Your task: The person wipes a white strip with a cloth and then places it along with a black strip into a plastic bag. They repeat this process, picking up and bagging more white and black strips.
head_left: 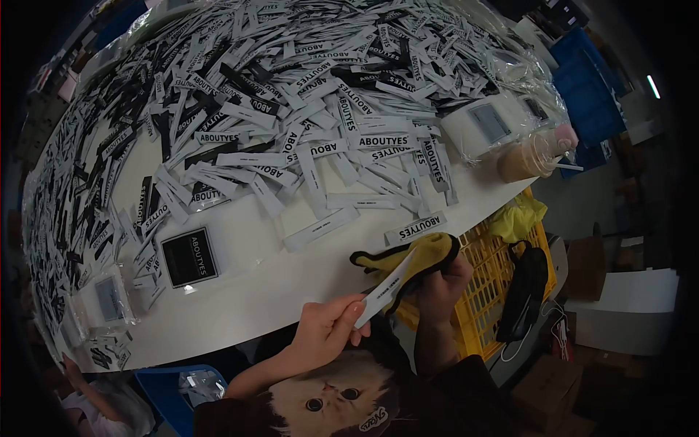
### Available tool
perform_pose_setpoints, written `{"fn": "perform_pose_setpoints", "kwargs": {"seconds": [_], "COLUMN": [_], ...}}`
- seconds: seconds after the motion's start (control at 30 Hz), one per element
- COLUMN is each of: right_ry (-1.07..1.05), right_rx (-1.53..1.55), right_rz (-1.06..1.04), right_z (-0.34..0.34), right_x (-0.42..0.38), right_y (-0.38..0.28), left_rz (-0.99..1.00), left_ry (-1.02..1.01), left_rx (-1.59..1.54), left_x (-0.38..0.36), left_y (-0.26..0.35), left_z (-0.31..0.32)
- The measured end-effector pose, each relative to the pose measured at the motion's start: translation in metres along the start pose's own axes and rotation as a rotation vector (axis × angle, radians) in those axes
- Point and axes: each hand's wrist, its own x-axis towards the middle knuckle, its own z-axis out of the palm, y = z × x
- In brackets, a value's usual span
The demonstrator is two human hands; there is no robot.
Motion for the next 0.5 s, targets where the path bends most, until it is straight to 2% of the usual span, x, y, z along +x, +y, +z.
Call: {"fn": "perform_pose_setpoints", "kwargs": {"seconds": [0.1,0.17,0.23,0.27,0.33,0.43,0.5], "right_ry": [0.072,0.393,0.515,0.513,0.491,0.484,0.472], "right_rx": [-0.045,0.093,0.195,0.193,-0.097,-0.252,-0.347], "right_rz": [-0.099,-0.201,-0.225,-0.226,-0.333,-0.440,-0.423], "right_z": [-0.014,-0.024,-0.062,-0.071,-0.082,-0.090,-0.104], "right_x": [-0.003,0.012,0.030,0.034,0.039,0.067,0.080], "right_y": [-0.004,-0.018,-0.031,-0.033,-0.033,-0.024,-0.011], "left_rz": [0.028,0.038,0.030,0.012,0.018,0.019,0.016], "left_ry": [-0.024,-0.041,0.017,0.044,0.065,0.094,0.103], "left_rx": [-0.039,-0.067,-0.152,-0.176,-0.200,-0.261,-0.294], "left_x": [-0.002,-0.004,-0.005,-0.005,-0.005,-0.006,-0.006], "left_y": [0.003,0.002,-0.003,-0.004,0.000,0.000,-0.003], "left_z": [0.003,0.000,-0.010,-0.012,-0.010,-0.012,-0.014]}}
